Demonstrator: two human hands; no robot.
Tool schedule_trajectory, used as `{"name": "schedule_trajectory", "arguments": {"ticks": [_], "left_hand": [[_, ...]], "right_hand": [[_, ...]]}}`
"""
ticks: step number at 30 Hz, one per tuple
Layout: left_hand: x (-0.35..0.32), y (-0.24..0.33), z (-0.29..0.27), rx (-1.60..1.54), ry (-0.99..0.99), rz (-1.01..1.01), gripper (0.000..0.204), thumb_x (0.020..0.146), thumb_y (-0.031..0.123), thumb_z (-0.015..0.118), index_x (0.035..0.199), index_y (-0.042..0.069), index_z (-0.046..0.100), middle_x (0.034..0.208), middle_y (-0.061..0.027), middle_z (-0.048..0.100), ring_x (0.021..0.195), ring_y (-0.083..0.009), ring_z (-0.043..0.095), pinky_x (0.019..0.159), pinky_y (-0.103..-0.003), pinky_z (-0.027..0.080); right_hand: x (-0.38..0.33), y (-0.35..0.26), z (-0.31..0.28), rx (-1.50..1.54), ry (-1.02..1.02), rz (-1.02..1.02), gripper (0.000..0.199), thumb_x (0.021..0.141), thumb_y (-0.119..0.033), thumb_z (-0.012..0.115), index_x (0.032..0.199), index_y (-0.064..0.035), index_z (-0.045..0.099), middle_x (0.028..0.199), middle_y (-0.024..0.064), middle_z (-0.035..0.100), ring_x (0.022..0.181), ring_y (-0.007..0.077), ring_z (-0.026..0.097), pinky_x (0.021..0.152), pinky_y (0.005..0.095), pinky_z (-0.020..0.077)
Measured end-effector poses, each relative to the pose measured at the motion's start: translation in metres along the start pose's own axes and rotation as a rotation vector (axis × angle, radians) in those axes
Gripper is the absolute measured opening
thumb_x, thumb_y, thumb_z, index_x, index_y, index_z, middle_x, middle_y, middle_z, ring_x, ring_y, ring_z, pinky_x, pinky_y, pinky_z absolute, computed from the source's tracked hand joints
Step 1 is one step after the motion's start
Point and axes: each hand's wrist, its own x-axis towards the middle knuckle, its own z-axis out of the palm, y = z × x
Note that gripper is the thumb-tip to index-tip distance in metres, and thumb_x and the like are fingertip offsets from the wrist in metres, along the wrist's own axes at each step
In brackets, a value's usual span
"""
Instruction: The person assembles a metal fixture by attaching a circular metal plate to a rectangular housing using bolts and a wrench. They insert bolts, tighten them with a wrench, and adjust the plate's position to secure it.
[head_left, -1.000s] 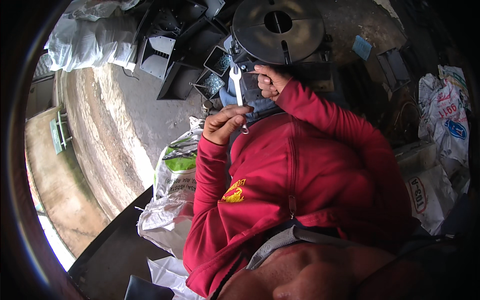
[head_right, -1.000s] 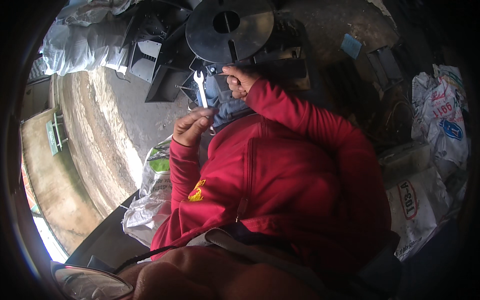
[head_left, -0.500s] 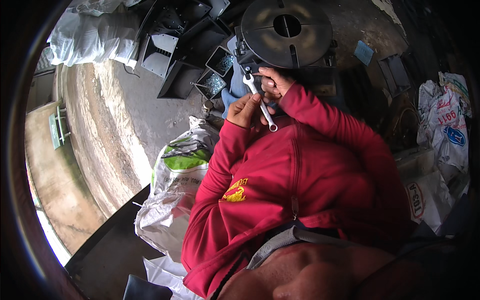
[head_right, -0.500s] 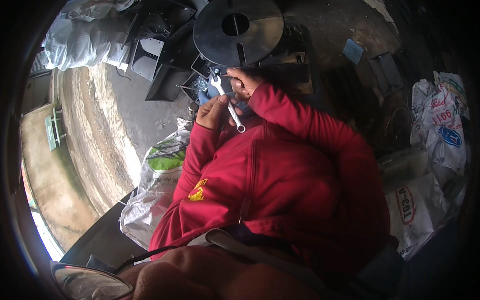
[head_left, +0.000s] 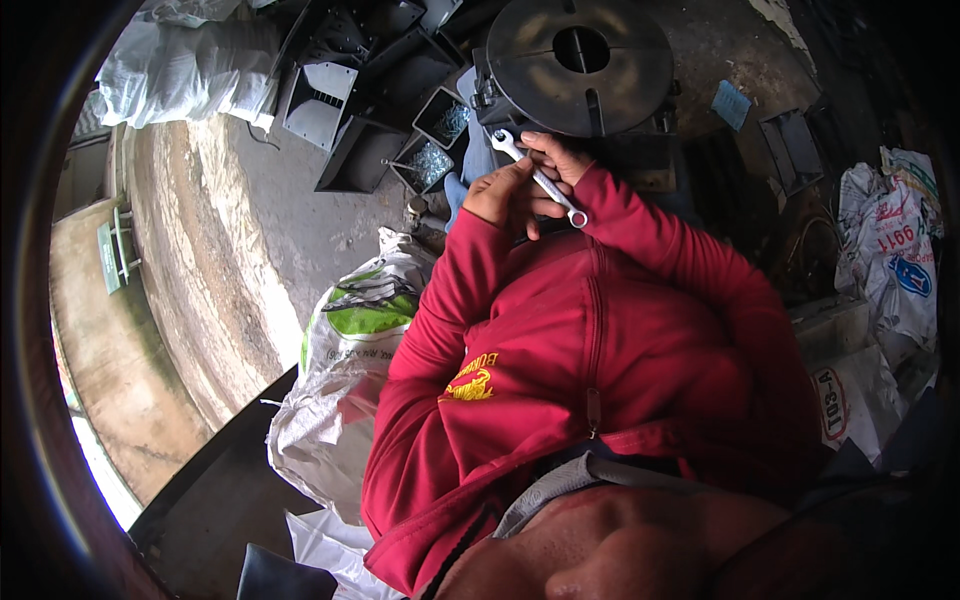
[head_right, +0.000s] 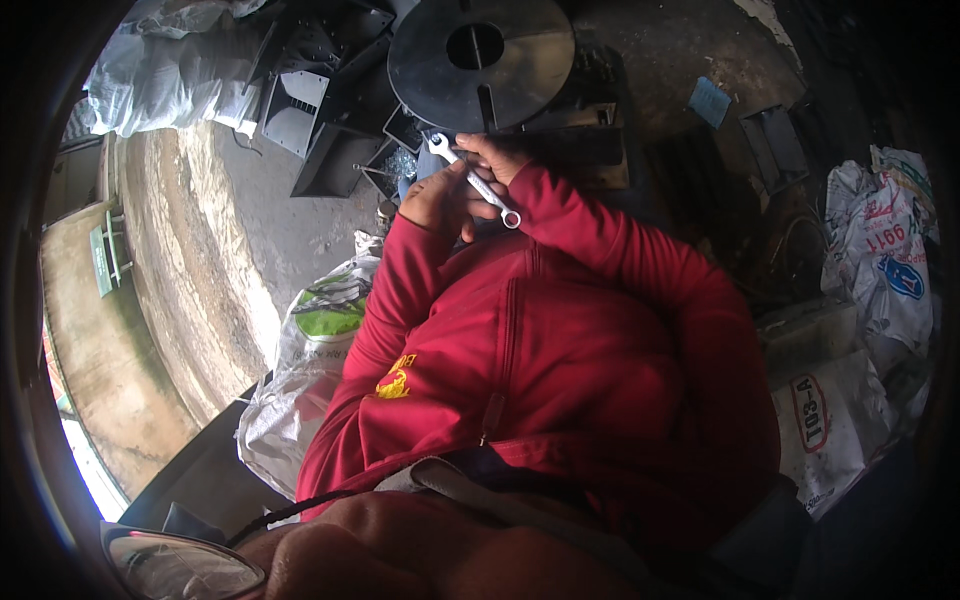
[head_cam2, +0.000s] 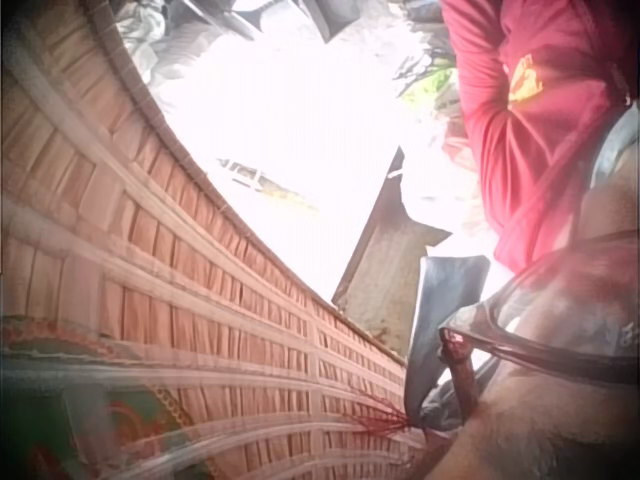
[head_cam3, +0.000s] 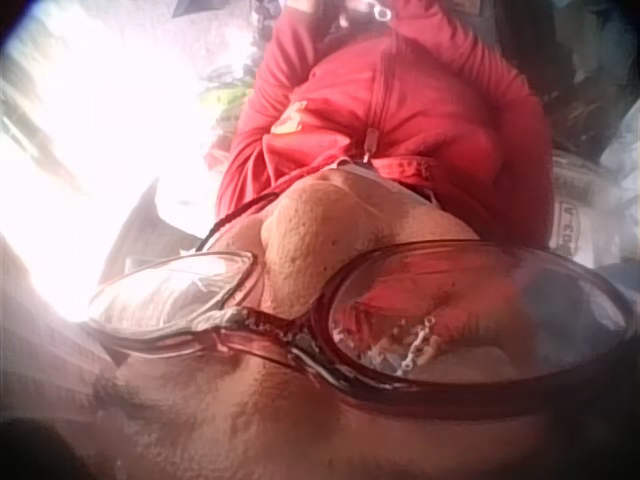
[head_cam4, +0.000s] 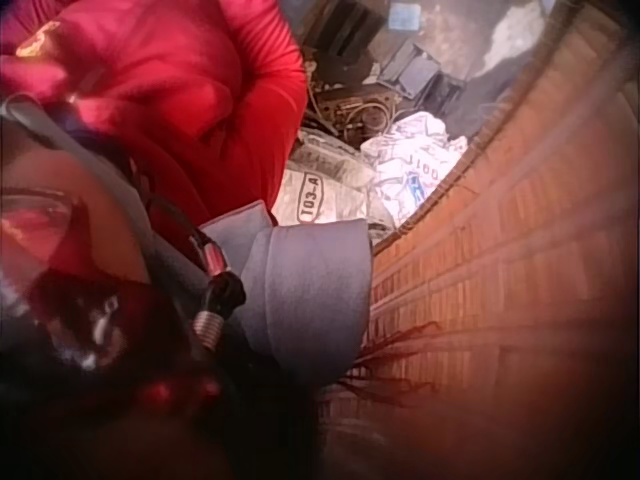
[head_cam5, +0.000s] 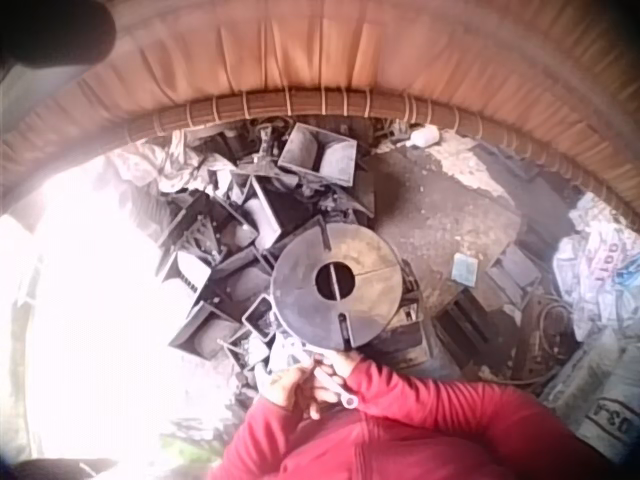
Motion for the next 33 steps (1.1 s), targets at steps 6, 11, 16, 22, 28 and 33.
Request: {"name": "schedule_trajectory", "arguments": {"ticks": [6, 11, 16, 22, 28, 33], "left_hand": [[-0.005, 0.02, -0.03, 0.261, 0.023, -0.057, 0.031, 0.095, 0.03, 0.049, 0.092, 0.002, 0.062, 0.074, -0.0113, 0.068, 0.045, -0.013, 0.058, 0.036, -0.023, 0.043], [-0.018, 0.06, -0.045, 0.563, 0.041, -0.012, 0.03, 0.092, 0.033, 0.057, 0.085, 0.005, 0.064, 0.064, -0.0051, 0.065, 0.04, -0.0066, 0.05, 0.038, -0.019, 0.037], [-0.025, 0.025, -0.031, 0.378, 0.045, 0.031, 0.03, 0.095, 0.03, 0.052, 0.091, 0.002, 0.062, 0.071, -0.0087, 0.067, 0.044, -0.0103, 0.056, 0.038, -0.021, 0.042], [-0.011, 0.006, -0.001, 0.171, 0.093, 0.028, 0.031, 0.095, 0.029, 0.048, 0.099, 0.001, 0.06, 0.083, -0.0118, 0.068, 0.055, -0.0142, 0.063, 0.042, -0.023, 0.047], [-0.002, 0.006, 0.002, 0.04, 0.056, 0.023, 0.032, 0.096, 0.027, 0.047, 0.105, -0.001, 0.06, 0.086, -0.014, 0.068, 0.06, -0.018, 0.066, 0.042, -0.025, 0.049], [-0.01, 0.036, -0.035, 0.364, 0.097, -0.045, 0.026, 0.093, 0.027, 0.055, 0.089, 0.003, 0.063, 0.071, -0.0077, 0.067, 0.043, -0.0092, 0.054, 0.038, -0.022, 0.04]], "right_hand": [[-0.002, 0.001, -0.001, 0.073, -0.17, 0.055, 0.047, 0.088, -0.045, 0.053, 0.054, -0.017, 0.037, 0.047, -0.0037, 0.034, 0.034, 0.0077, 0.028, 0.034, 0.0218, 0.0233], [0.004, 0.004, -0.008, 0.02, -0.192, 0.073, 0.051, 0.09, -0.049, 0.048, 0.052, -0.0186, 0.033, 0.039, -0.0046, 0.027, 0.033, 0.0072, 0.025, 0.033, 0.0241, 0.021], [-0.002, -0.008, 0.003, 0.051, -0.179, 0.067, 0.049, 0.089, -0.046, 0.051, 0.053, -0.0179, 0.034, 0.042, -0.0049, 0.03, 0.033, 0.006, 0.026, 0.033, 0.0221, 0.0208], [-0.013, -0.001, 0.017, 0.076, -0.059, -0.069, 0.047, 0.087, -0.043, 0.057, 0.053, -0.0173, 0.036, 0.043, -0.0051, 0.032, 0.033, 0.0063, 0.025, 0.033, 0.0232, 0.0192], [-0.01, 0.0, 0.007, 0.054, -0.044, -0.065, 0.045, 0.087, -0.041, 0.057, 0.056, -0.0156, 0.038, 0.045, -0.0044, 0.035, 0.034, 0.006, 0.025, 0.033, 0.0229, 0.0202], [-0.003, -0.001, -0.004, 0.191, -0.134, 0.11, 0.035, 0.09, -0.034, 0.056, 0.066, -0.0138, 0.041, 0.046, -0.0072, 0.033, 0.034, 0.0034, 0.025, 0.032, 0.0203, 0.021]]}}
